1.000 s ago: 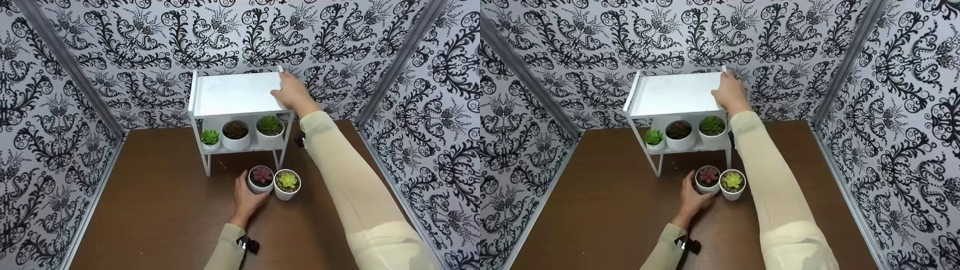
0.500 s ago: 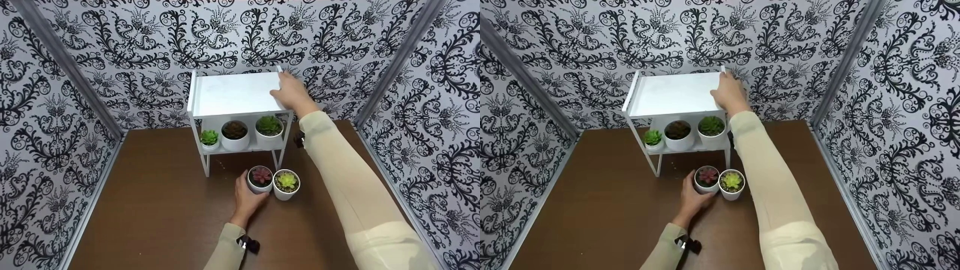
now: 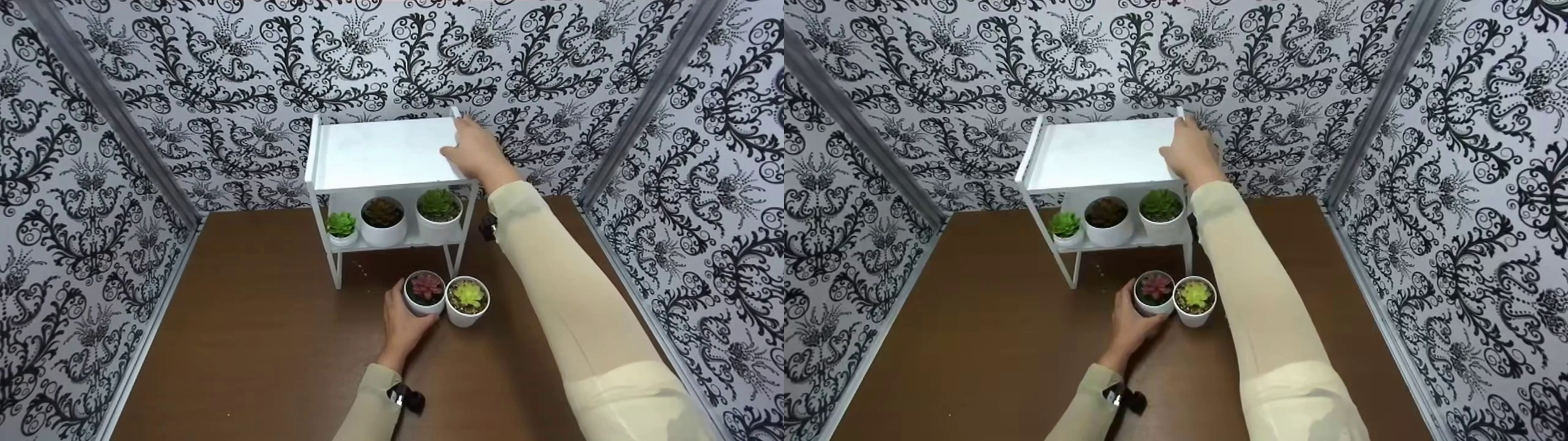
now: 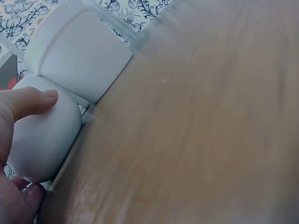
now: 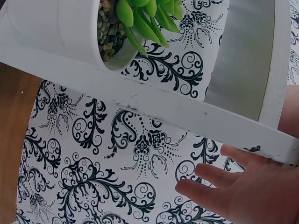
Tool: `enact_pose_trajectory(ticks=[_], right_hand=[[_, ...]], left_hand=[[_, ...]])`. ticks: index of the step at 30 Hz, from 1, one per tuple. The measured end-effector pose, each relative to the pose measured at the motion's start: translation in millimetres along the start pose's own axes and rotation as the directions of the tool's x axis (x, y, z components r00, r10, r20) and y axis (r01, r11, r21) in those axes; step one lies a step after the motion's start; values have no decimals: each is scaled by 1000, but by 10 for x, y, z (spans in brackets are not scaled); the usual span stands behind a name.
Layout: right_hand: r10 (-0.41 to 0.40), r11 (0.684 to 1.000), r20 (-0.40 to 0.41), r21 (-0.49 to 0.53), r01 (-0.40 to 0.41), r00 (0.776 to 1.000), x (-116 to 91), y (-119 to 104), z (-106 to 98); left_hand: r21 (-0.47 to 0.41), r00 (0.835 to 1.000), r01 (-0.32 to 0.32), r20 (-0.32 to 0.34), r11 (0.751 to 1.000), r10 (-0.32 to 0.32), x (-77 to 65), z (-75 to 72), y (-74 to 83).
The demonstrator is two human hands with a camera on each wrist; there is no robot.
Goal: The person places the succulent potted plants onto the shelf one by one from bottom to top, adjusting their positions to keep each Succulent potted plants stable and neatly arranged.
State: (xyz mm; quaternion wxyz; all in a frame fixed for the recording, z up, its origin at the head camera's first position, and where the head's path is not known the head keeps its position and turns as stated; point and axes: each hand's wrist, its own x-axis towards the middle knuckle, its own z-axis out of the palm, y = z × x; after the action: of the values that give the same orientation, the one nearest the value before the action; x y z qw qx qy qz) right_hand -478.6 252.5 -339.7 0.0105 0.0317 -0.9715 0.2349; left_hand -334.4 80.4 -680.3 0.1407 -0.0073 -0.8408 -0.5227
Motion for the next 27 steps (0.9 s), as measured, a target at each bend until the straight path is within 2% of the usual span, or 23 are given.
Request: enact_pose_trajectory(ticks=[6,15,20,27], right_hand=[[-3,1000,-3,7,3,1000,11,7,6],[8,1000,-1,12,-8,1000,0,1,6],[13,1000,0,16,-13,1000,3,-6,6],[-9,1000,-16,-30,9,1000,30,11,7]], left_hand=[[7,1000,17,11,1000,-17,-1,-4,4],[-11,1000,9,5,1000,-9,-1,5,7],[-21,1000,-6,-15,1000,5,-3,11,4],[-46,999,-34,-38,998,32,9,14,-7]])
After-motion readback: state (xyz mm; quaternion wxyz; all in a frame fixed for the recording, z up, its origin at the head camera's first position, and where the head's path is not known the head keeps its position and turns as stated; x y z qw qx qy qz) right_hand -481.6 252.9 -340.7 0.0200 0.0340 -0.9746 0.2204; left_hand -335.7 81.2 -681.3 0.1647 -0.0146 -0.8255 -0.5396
